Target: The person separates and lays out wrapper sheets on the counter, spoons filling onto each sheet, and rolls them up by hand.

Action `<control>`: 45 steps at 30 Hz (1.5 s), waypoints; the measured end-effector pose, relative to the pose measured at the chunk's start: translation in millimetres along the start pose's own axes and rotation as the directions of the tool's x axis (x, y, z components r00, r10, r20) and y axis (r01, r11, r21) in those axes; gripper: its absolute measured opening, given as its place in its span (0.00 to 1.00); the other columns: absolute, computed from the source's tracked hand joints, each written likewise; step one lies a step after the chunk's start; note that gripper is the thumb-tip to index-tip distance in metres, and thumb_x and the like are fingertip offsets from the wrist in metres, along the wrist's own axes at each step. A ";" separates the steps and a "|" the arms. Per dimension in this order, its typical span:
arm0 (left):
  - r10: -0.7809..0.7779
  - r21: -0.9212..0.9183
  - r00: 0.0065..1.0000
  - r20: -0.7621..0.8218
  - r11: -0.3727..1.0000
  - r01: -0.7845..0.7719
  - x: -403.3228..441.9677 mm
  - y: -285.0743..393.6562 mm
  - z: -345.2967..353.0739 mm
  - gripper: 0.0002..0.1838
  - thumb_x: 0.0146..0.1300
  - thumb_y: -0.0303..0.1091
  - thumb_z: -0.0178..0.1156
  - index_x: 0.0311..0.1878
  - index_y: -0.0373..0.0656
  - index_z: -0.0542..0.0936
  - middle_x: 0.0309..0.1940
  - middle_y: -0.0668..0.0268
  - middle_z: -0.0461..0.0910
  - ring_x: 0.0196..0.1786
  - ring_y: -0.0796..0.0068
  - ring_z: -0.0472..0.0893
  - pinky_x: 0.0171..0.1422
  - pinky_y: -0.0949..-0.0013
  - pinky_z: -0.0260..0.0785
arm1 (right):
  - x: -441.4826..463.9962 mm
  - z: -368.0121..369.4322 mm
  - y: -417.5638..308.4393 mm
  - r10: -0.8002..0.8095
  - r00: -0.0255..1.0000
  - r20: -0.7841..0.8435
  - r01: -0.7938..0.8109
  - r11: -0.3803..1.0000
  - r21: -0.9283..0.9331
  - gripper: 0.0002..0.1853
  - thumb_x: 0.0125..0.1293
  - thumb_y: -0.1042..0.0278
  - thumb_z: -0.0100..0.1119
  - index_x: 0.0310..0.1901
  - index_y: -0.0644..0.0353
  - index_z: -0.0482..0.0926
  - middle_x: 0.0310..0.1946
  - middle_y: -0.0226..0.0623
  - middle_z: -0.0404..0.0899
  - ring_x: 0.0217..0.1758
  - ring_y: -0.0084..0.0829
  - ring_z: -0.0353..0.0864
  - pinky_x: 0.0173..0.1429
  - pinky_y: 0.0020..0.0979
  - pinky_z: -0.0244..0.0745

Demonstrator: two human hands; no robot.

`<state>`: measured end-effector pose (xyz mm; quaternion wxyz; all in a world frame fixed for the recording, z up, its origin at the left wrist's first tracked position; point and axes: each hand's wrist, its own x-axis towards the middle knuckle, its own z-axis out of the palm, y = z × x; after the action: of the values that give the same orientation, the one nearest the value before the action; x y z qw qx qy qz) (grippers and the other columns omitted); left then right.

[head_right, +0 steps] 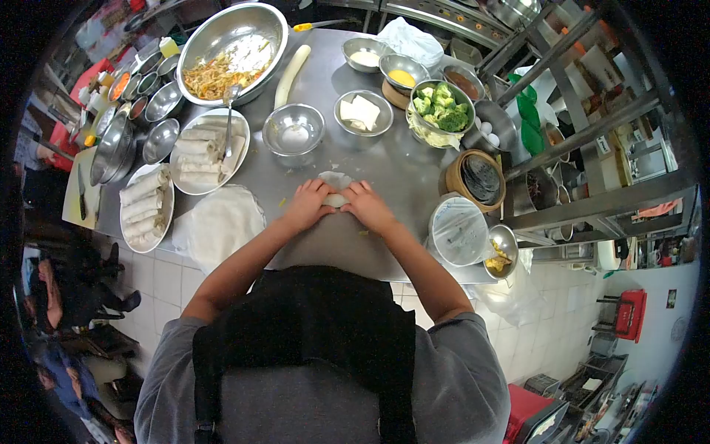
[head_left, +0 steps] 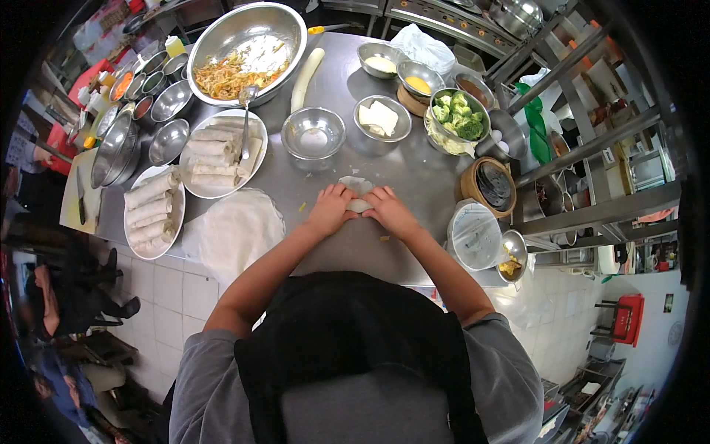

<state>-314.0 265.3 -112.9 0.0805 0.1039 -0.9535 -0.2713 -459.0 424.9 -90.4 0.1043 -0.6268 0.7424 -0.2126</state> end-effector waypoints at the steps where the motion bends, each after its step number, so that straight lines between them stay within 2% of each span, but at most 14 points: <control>1: -0.017 -0.001 1.000 0.017 1.000 0.017 1.5 -0.1 -0.5 0.26 0.53 0.42 0.75 0.56 0.49 0.80 0.54 0.64 0.74 0.62 0.57 0.72 0.64 0.52 0.64 | -0.2 -0.4 0.1 0.000 1.000 -0.001 0.000 1.000 0.000 0.21 0.62 0.58 0.66 0.53 0.58 0.79 0.51 0.41 0.76 0.57 0.46 0.71 0.64 0.42 0.71; 5: -0.044 0.014 0.999 0.018 0.999 0.043 -0.1 3.0 -6.9 0.28 0.52 0.43 0.75 0.57 0.49 0.80 0.54 0.63 0.73 0.63 0.58 0.71 0.64 0.51 0.63 | -0.3 -1.7 -1.9 0.001 1.000 -0.021 -0.001 1.000 0.014 0.20 0.62 0.59 0.67 0.53 0.60 0.80 0.49 0.41 0.77 0.56 0.47 0.72 0.64 0.42 0.70; 8: 0.055 0.089 0.998 -0.022 0.995 -0.053 -8.3 8.4 -16.1 0.28 0.51 0.43 0.76 0.55 0.49 0.80 0.54 0.63 0.73 0.63 0.59 0.71 0.64 0.52 0.63 | 0.3 -1.3 0.8 -0.008 1.000 0.001 0.008 1.000 0.004 0.21 0.61 0.58 0.68 0.53 0.58 0.79 0.51 0.41 0.76 0.57 0.48 0.73 0.63 0.43 0.71; 11: 0.003 0.089 1.000 -0.026 0.996 -0.001 -12.4 1.8 -7.2 0.27 0.50 0.43 0.76 0.54 0.49 0.80 0.53 0.64 0.73 0.62 0.59 0.71 0.64 0.52 0.63 | 0.1 0.6 -4.9 -0.005 1.000 0.010 0.005 1.000 -0.005 0.21 0.60 0.57 0.69 0.52 0.57 0.80 0.50 0.42 0.77 0.57 0.49 0.74 0.63 0.44 0.72; 20: -0.113 0.013 0.989 0.094 0.994 0.112 -12.3 2.0 -16.3 0.28 0.49 0.40 0.76 0.55 0.49 0.79 0.55 0.63 0.75 0.64 0.57 0.72 0.65 0.51 0.63 | 0.6 6.2 -12.1 0.026 0.999 0.021 -0.026 1.000 0.017 0.20 0.58 0.57 0.70 0.50 0.57 0.80 0.49 0.41 0.78 0.57 0.50 0.74 0.63 0.45 0.72; 23: 0.065 0.124 0.995 -0.076 0.991 -0.055 -20.5 16.1 -26.3 0.28 0.52 0.39 0.74 0.57 0.48 0.77 0.57 0.62 0.75 0.65 0.58 0.72 0.65 0.54 0.65 | 1.2 9.4 -7.8 -0.009 1.000 -0.015 0.010 0.999 0.045 0.19 0.58 0.58 0.70 0.49 0.57 0.81 0.48 0.42 0.78 0.56 0.49 0.74 0.63 0.44 0.72; 26: 0.141 0.149 0.989 -0.044 0.980 -0.133 -22.9 13.5 -5.5 0.28 0.55 0.39 0.70 0.59 0.48 0.75 0.58 0.62 0.76 0.64 0.60 0.74 0.63 0.58 0.66 | 1.7 12.6 -3.9 -0.007 1.000 -0.003 0.007 1.000 0.031 0.19 0.58 0.58 0.70 0.48 0.57 0.81 0.47 0.43 0.79 0.56 0.50 0.74 0.63 0.44 0.71; 29: 0.101 0.185 0.988 -0.119 0.980 -0.078 -24.7 13.8 2.9 0.25 0.58 0.40 0.67 0.59 0.48 0.75 0.56 0.63 0.78 0.61 0.61 0.76 0.62 0.61 0.67 | 3.4 6.8 -6.7 -0.016 1.000 0.017 0.015 0.998 0.058 0.19 0.57 0.61 0.71 0.50 0.58 0.83 0.48 0.43 0.79 0.57 0.50 0.75 0.64 0.44 0.71; 32: 0.085 0.173 0.992 -0.096 0.983 -0.068 -22.4 8.7 5.7 0.24 0.58 0.41 0.67 0.57 0.48 0.76 0.53 0.64 0.80 0.59 0.63 0.78 0.62 0.59 0.67 | 24.6 -34.0 -21.3 0.073 0.942 0.328 -0.139 0.973 0.183 0.18 0.60 0.69 0.67 0.53 0.57 0.83 0.50 0.42 0.79 0.58 0.48 0.75 0.67 0.42 0.68; 35: 0.102 0.160 0.990 -0.094 0.983 -0.086 -23.3 11.6 0.3 0.22 0.59 0.41 0.66 0.56 0.47 0.77 0.53 0.63 0.81 0.59 0.64 0.78 0.62 0.59 0.67 | 61.5 -27.6 4.6 0.034 0.993 0.111 -0.047 0.992 0.118 0.20 0.60 0.79 0.58 0.54 0.53 0.85 0.53 0.42 0.78 0.61 0.48 0.73 0.67 0.41 0.69; 37: 0.111 0.179 0.987 -0.115 0.980 -0.089 -23.8 9.6 5.6 0.21 0.59 0.40 0.65 0.56 0.47 0.77 0.53 0.64 0.81 0.58 0.64 0.79 0.62 0.60 0.67 | 104.3 -40.8 -10.3 0.048 0.998 0.036 -0.049 0.998 0.048 0.23 0.59 0.83 0.51 0.51 0.51 0.88 0.56 0.43 0.76 0.63 0.48 0.71 0.69 0.42 0.68; 39: 0.111 0.199 0.986 -0.120 0.976 -0.086 -25.7 10.8 7.7 0.21 0.60 0.39 0.65 0.56 0.46 0.77 0.53 0.64 0.82 0.58 0.64 0.79 0.62 0.60 0.67 | 144.6 -42.9 -24.6 0.047 0.997 0.058 -0.044 0.997 -0.056 0.23 0.58 0.83 0.54 0.50 0.48 0.89 0.55 0.43 0.76 0.62 0.49 0.71 0.70 0.43 0.67; 42: 0.098 0.237 0.990 -0.102 0.969 -0.071 -27.1 15.7 7.5 0.20 0.61 0.38 0.64 0.56 0.46 0.77 0.53 0.63 0.82 0.58 0.65 0.79 0.62 0.61 0.67 | 189.5 -6.1 -16.2 0.110 0.994 0.019 -0.105 0.977 -0.185 0.18 0.60 0.79 0.55 0.44 0.47 0.90 0.52 0.46 0.78 0.64 0.51 0.71 0.70 0.48 0.66; 45: 0.110 0.321 0.987 -0.114 0.944 -0.068 -28.9 16.0 14.0 0.20 0.62 0.37 0.62 0.56 0.44 0.77 0.53 0.62 0.82 0.57 0.66 0.79 0.63 0.61 0.68 | 208.8 13.5 -14.0 0.116 0.993 0.014 -0.105 0.937 -0.333 0.17 0.60 0.77 0.55 0.43 0.45 0.90 0.53 0.42 0.78 0.60 0.44 0.76 0.65 0.42 0.71</control>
<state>-291.5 292.6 -119.0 0.1374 0.0896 -0.9810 -0.1036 -481.1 217.2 -72.9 0.0217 -0.5962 0.7996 -0.0679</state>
